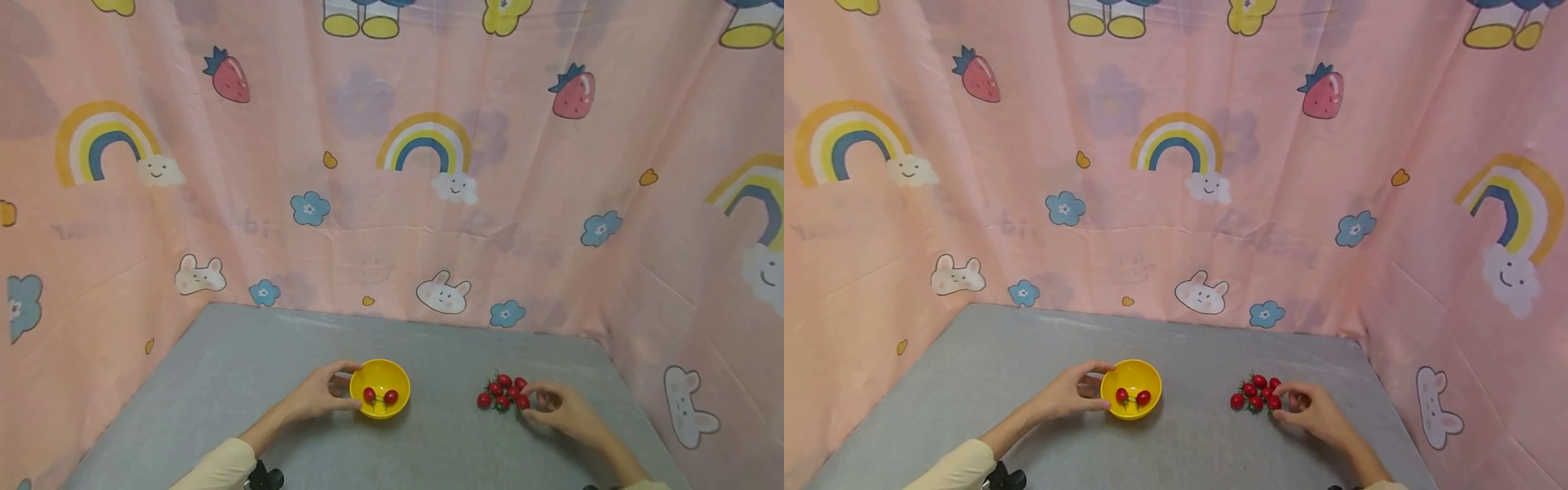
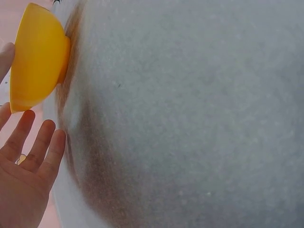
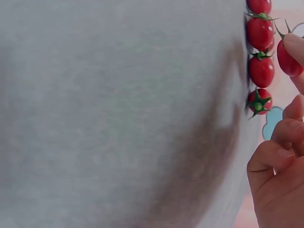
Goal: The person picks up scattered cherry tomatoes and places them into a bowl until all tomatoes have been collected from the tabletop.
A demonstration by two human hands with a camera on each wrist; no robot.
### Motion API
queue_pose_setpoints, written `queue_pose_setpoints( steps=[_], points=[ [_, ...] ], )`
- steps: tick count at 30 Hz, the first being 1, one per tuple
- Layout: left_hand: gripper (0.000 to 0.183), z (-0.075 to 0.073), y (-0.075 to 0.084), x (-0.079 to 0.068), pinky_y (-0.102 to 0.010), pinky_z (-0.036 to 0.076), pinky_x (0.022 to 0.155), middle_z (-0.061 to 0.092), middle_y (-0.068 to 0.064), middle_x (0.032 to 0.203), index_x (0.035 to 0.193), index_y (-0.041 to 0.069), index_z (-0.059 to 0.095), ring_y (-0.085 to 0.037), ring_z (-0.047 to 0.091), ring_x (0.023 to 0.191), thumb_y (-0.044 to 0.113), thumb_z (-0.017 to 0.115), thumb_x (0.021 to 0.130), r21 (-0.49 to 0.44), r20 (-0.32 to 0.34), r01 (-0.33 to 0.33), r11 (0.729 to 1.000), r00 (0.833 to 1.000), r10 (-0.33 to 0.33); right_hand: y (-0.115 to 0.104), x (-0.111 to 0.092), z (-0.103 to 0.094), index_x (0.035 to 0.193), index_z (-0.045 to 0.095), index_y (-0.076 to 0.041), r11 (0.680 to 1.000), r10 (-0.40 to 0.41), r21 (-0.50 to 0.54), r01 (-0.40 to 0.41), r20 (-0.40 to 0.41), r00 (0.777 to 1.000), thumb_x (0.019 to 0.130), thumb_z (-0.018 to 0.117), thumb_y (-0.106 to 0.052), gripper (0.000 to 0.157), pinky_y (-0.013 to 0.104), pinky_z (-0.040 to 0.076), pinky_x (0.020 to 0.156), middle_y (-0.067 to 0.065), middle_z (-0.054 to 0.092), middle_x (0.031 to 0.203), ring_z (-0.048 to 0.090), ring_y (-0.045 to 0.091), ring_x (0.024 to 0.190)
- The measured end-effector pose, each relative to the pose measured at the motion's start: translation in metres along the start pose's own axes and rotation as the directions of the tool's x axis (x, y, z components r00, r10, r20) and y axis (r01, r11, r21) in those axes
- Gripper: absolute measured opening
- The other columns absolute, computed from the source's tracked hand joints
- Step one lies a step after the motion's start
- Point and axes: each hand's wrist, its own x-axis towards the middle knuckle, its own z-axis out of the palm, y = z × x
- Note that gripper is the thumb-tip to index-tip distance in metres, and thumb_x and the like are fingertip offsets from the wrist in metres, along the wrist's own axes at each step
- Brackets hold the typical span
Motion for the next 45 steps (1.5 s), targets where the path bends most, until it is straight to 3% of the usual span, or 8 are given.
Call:
queue_pose_setpoints(
  steps=[4,11,15,27,38,45],
  points=[
    [0.062,0.001,-0.001,0.001,-0.046,0.055,0.091,0.057,-0.015,0.138,0.139,0.006,0.056,-0.032,0.062,0.114,0.02,0.085,0.086,0.0,0.002,-0.003,1.0,1.0,0.003,-0.006,0.004,-0.001,0.113,0.07,-0.003,1.0,-0.02,-0.01,0.02,0.0,1.0,0.09,0.079,-0.011,0.027,0.027,0.038,0.05,0.006,0.054,0.081,0.044,0.01,0.064],
    [0.06,0.0,0.0,0.0,-0.043,0.056,0.091,0.057,-0.013,0.137,0.138,0.008,0.058,-0.031,0.062,0.114,0.022,0.085,0.086,0.014,-0.002,0.005,1.0,1.0,-0.005,-0.022,0.016,0.009,0.116,0.072,-0.006,0.998,0.056,-0.019,-0.056,-0.033,0.998,0.088,0.083,-0.023,0.034,0.024,0.043,0.058,0.004,0.062,0.09,0.051,0.01,0.074],
    [0.06,0.0,-0.001,0.0,-0.043,0.056,0.091,0.057,-0.013,0.137,0.138,0.008,0.058,-0.031,0.063,0.114,0.023,0.085,0.086,0.021,-0.006,0.005,1.0,1.0,-0.005,-0.028,0.025,0.02,0.115,0.072,-0.005,1.0,0.022,-0.008,-0.023,-0.037,0.999,0.088,0.082,-0.021,0.033,0.024,0.037,0.051,0.004,0.055,0.08,0.047,0.01,0.067],
    [0.062,-0.001,-0.005,0.001,-0.036,0.057,0.089,0.058,-0.007,0.139,0.138,0.014,0.059,-0.025,0.063,0.113,0.028,0.087,0.084,0.038,-0.018,0.02,0.999,1.0,-0.02,-0.049,0.057,0.046,0.109,0.073,-0.01,0.996,-0.066,0.059,0.068,-0.042,0.997,0.086,0.085,-0.019,0.027,0.023,0.033,0.046,0.002,0.052,0.075,0.041,0.007,0.058],
    [0.061,-0.001,-0.009,0.002,-0.036,0.056,0.089,0.058,-0.007,0.138,0.138,0.013,0.059,-0.025,0.063,0.112,0.026,0.086,0.085,0.032,-0.017,0.01,0.999,1.0,-0.01,-0.065,0.077,0.065,0.109,0.073,-0.006,0.97,-0.217,0.109,0.218,-0.022,0.976,0.086,0.083,-0.01,0.026,0.024,0.034,0.046,0.001,0.052,0.072,0.04,0.008,0.057],
    [0.061,0.0,-0.01,0.002,-0.035,0.056,0.089,0.058,-0.008,0.138,0.138,0.013,0.058,-0.026,0.063,0.113,0.025,0.086,0.085,0.033,-0.013,0.001,0.999,1.0,-0.001,-0.074,0.087,0.079,0.107,0.074,-0.01,0.967,-0.234,0.098,0.234,-0.011,0.972,0.084,0.085,-0.014,0.026,0.021,0.034,0.05,0.002,0.052,0.072,0.042,0.007,0.058]
  ],
)
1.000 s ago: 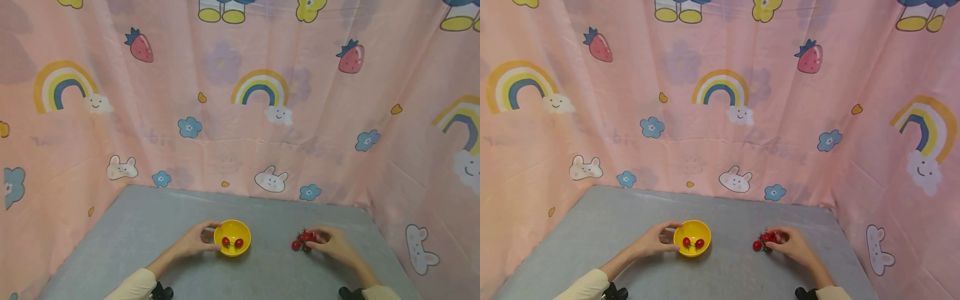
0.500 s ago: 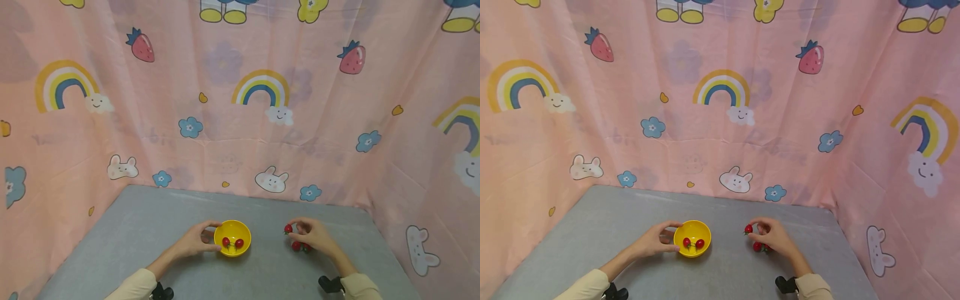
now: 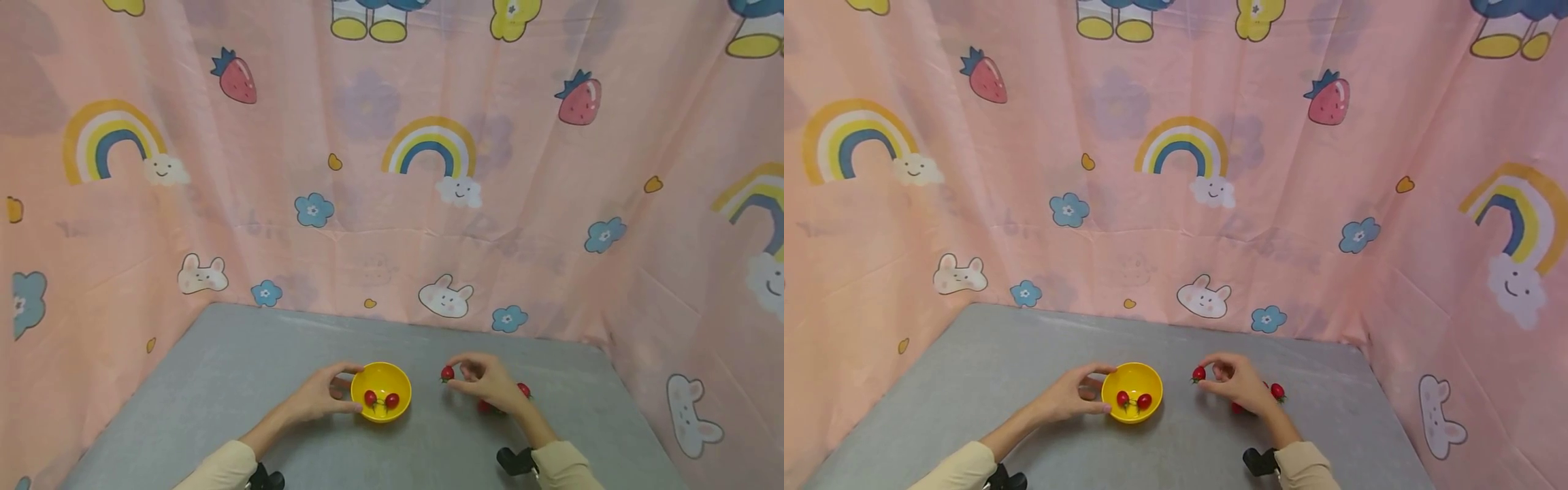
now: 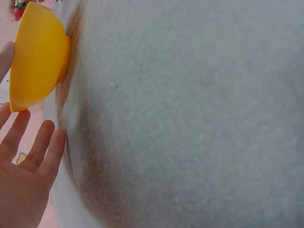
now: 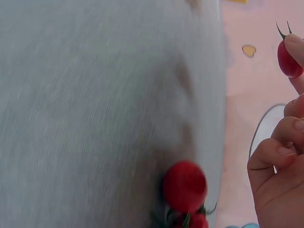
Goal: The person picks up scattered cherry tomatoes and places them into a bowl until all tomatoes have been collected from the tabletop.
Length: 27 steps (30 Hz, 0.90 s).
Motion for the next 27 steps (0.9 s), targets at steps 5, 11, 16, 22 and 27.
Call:
queue_pose_setpoints(
  steps=[5,11,16,22,27],
  points=[
    [0.06,0.001,0.001,-0.001,-0.036,0.057,0.089,0.058,-0.01,0.138,0.138,0.011,0.059,-0.027,0.063,0.113,0.024,0.085,0.086,-0.013,0.005,-0.007,1.0,1.0,0.007,-0.002,0.007,0.012,0.108,0.074,-0.01,1.0,0.013,0.017,-0.013,0.029,0.999,0.085,0.085,-0.014,0.026,0.021,0.034,0.05,0.008,0.052,0.074,0.043,0.01,0.059],
    [0.059,0.0,0.002,-0.001,-0.037,0.056,0.089,0.058,-0.01,0.137,0.138,0.011,0.058,-0.027,0.063,0.113,0.022,0.085,0.086,-0.015,0.003,0.002,1.0,1.0,-0.002,-0.005,0.017,0.027,0.11,0.074,-0.01,0.999,-0.022,0.034,0.02,0.06,0.998,0.086,0.084,-0.011,0.026,0.019,0.036,0.05,0.01,0.054,0.074,0.044,0.01,0.059],
    [0.059,0.0,0.003,0.0,-0.042,0.056,0.09,0.058,-0.013,0.137,0.138,0.008,0.058,-0.031,0.063,0.113,0.019,0.085,0.086,-0.029,-0.003,-0.008,1.0,1.0,0.008,-0.013,0.026,0.039,0.111,0.073,-0.008,0.999,-0.022,0.048,0.017,0.102,0.995,0.087,0.083,-0.013,0.026,0.02,0.038,0.053,0.007,0.054,0.075,0.045,0.011,0.062],
    [0.061,0.0,0.003,0.0,-0.041,0.056,0.09,0.057,-0.012,0.138,0.139,0.009,0.057,-0.03,0.063,0.113,0.021,0.085,0.086,-0.034,-0.001,0.004,0.999,1.0,-0.004,-0.018,0.033,0.052,0.113,0.073,-0.007,0.999,0.018,0.046,-0.026,0.152,0.988,0.088,0.082,-0.016,0.028,0.02,0.04,0.056,0.003,0.054,0.076,0.047,0.011,0.065],
    [0.061,0.0,0.002,-0.001,-0.038,0.056,0.09,0.058,-0.01,0.137,0.138,0.011,0.058,-0.028,0.063,0.113,0.025,0.085,0.086,-0.015,0.002,0.01,1.0,1.0,-0.01,-0.019,0.036,0.058,0.113,0.073,-0.009,0.997,0.005,0.073,-0.019,0.177,0.984,0.089,0.081,-0.014,0.025,0.021,0.041,0.057,0.005,0.054,0.077,0.047,0.012,0.066]
  ],
)
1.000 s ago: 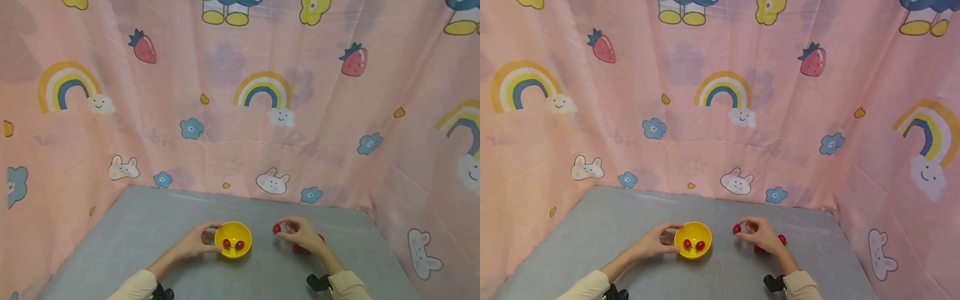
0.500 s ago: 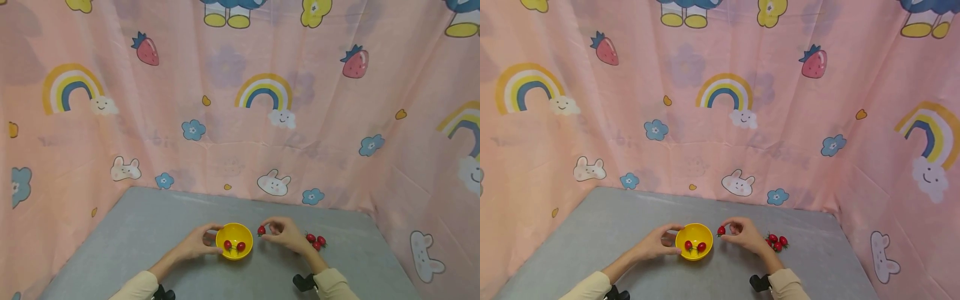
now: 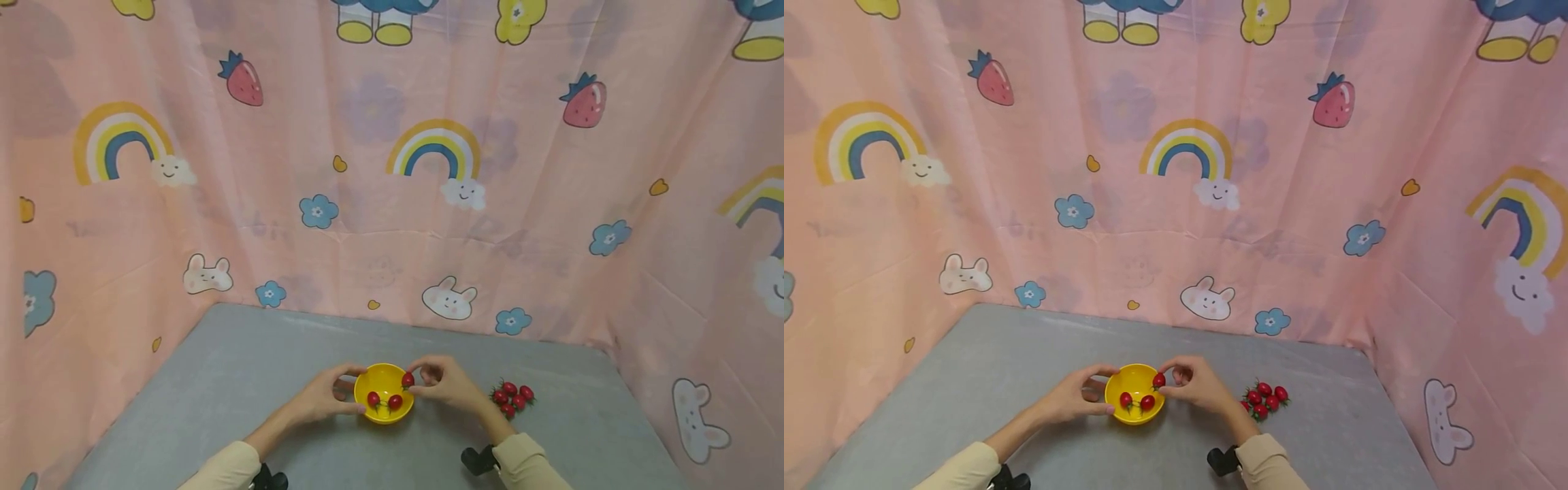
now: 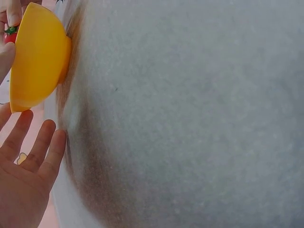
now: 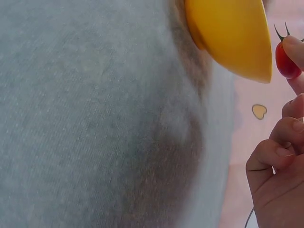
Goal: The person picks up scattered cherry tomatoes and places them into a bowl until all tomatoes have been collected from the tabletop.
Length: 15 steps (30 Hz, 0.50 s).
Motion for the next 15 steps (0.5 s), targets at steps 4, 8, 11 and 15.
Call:
queue_pose_setpoints(
  steps=[4,8,11,15],
  points=[
    [0.06,0.001,0.002,-0.001,-0.042,0.056,0.09,0.057,-0.013,0.138,0.139,0.009,0.057,-0.031,0.063,0.114,0.021,0.085,0.086,-0.023,0.001,-0.016,1.0,1.0,0.016,0.002,0.0,0.002,0.113,0.073,-0.007,1.0,0.004,0.011,-0.004,0.006,1.0,0.089,0.08,-0.011,0.025,0.021,0.041,0.058,0.006,0.055,0.078,0.047,0.012,0.067],
    [0.061,0.002,0.003,-0.002,-0.046,0.056,0.09,0.057,-0.015,0.138,0.139,0.006,0.056,-0.033,0.062,0.114,0.017,0.084,0.086,-0.049,0.0,-0.023,0.999,1.0,0.023,0.003,-0.003,-0.002,0.115,0.072,-0.004,1.0,0.018,0.026,-0.018,0.002,1.0,0.09,0.079,-0.009,0.027,0.021,0.04,0.058,0.006,0.055,0.078,0.047,0.013,0.067],
    [0.06,0.001,0.003,-0.002,-0.046,0.055,0.091,0.057,-0.015,0.138,0.139,0.006,0.056,-0.034,0.062,0.114,0.016,0.084,0.087,-0.055,-0.003,-0.021,0.998,1.0,0.021,0.004,-0.008,-0.008,0.117,0.07,-0.001,1.0,0.014,0.026,-0.014,-0.007,1.0,0.091,0.078,-0.009,0.029,0.02,0.04,0.058,0.005,0.054,0.078,0.047,0.012,0.066],
    [0.06,0.0,0.002,-0.001,-0.042,0.056,0.09,0.057,-0.014,0.137,0.139,0.007,0.057,-0.032,0.063,0.113,0.018,0.084,0.087,-0.043,-0.001,-0.018,0.999,1.0,0.018,0.009,-0.018,-0.019,0.117,0.069,0.003,1.0,0.009,0.021,-0.009,-0.026,1.0,0.091,0.078,-0.011,0.031,0.02,0.038,0.055,0.005,0.052,0.077,0.045,0.012,0.064]
  ],
)
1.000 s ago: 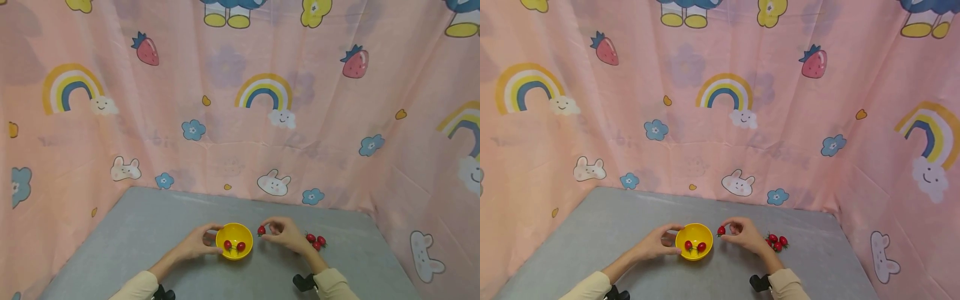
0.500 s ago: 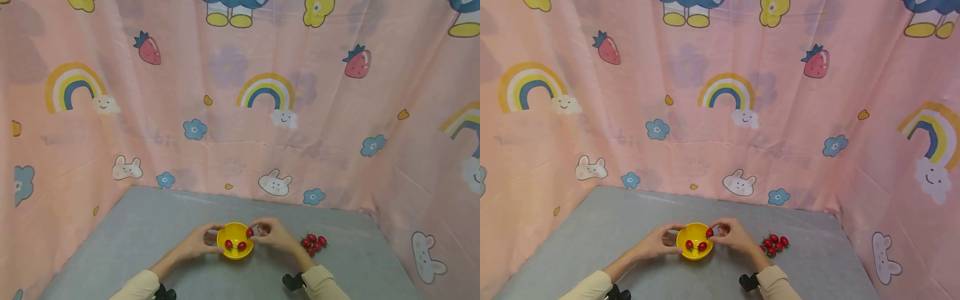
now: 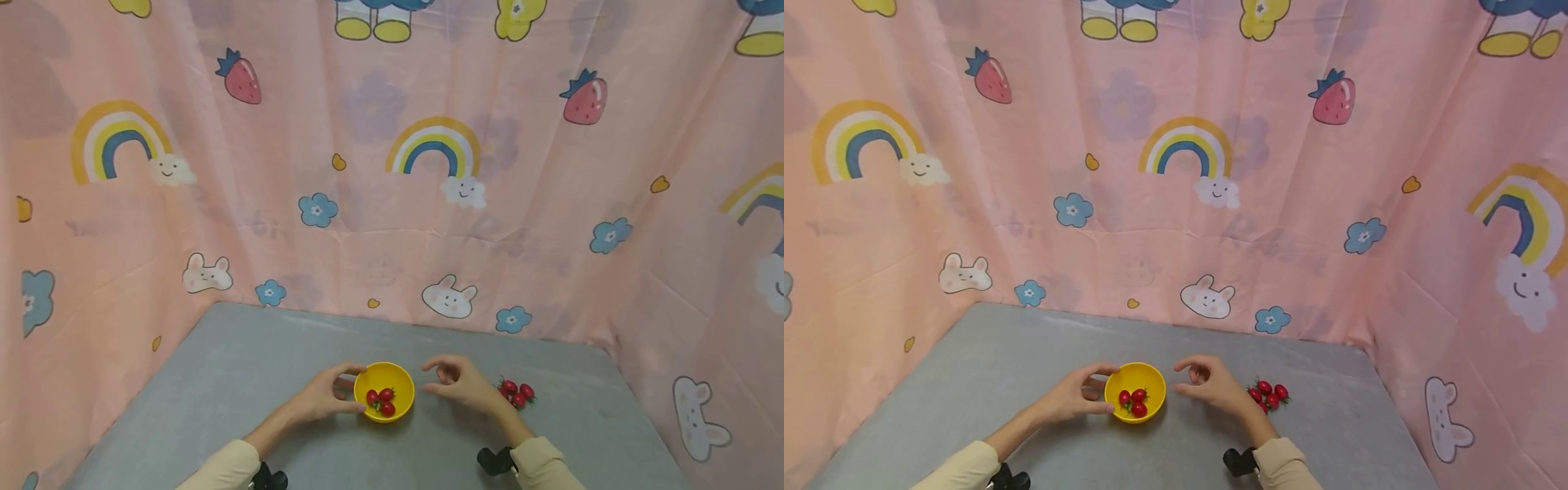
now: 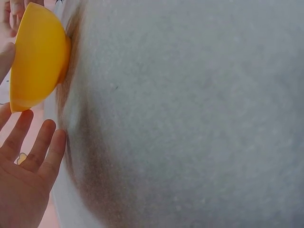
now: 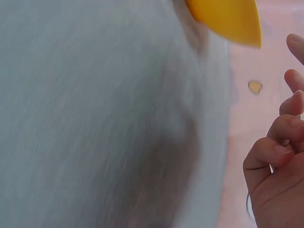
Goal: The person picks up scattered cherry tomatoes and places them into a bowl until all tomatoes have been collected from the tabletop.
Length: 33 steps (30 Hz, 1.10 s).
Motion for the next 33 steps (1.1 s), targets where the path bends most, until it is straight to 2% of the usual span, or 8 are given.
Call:
queue_pose_setpoints(
  steps=[6,18,25,33],
  points=[
    [0.059,-0.002,-0.002,0.0,-0.039,0.056,0.091,0.057,-0.013,0.138,0.139,0.008,0.057,-0.031,0.062,0.114,0.021,0.083,0.088,0.019,0.007,0.0,1.0,1.0,0.0,0.008,-0.019,-0.022,0.116,0.068,0.004,0.999,0.045,-0.018,-0.046,-0.042,0.998,0.091,0.079,-0.013,0.032,0.02,0.032,0.05,0.003,0.05,0.076,0.041,0.009,0.059],
    [0.059,-0.002,-0.001,0.0,-0.04,0.055,0.092,0.057,-0.012,0.138,0.139,0.009,0.057,-0.03,0.063,0.114,0.023,0.083,0.088,0.023,0.011,0.005,1.0,1.0,-0.006,0.019,-0.059,-0.059,0.116,0.065,0.008,1.0,-0.002,0.018,0.004,-0.123,0.992,0.09,0.076,-0.002,0.029,0.029,0.032,0.04,0.006,0.048,0.07,0.035,0.009,0.052],
    [0.058,-0.002,-0.003,0.001,-0.037,0.056,0.091,0.057,-0.011,0.137,0.139,0.009,0.057,-0.029,0.063,0.115,0.023,0.083,0.088,0.025,0.023,0.006,1.0,1.0,-0.006,0.025,-0.08,-0.076,0.117,0.065,0.008,0.998,0.051,-0.022,-0.055,-0.172,0.984,0.091,0.076,-0.003,0.031,0.026,0.035,0.042,0.005,0.051,0.073,0.038,0.007,0.055],
    [0.059,-0.002,-0.004,0.001,-0.037,0.055,0.092,0.057,-0.011,0.137,0.139,0.009,0.057,-0.028,0.063,0.115,0.022,0.083,0.089,0.009,0.027,0.013,1.0,1.0,-0.014,0.03,-0.106,-0.094,0.118,0.064,0.008,0.992,0.057,-0.096,-0.079,-0.213,0.975,0.089,0.077,-0.001,0.033,0.027,0.037,0.045,0.007,0.052,0.073,0.042,0.01,0.057]
  ],
)
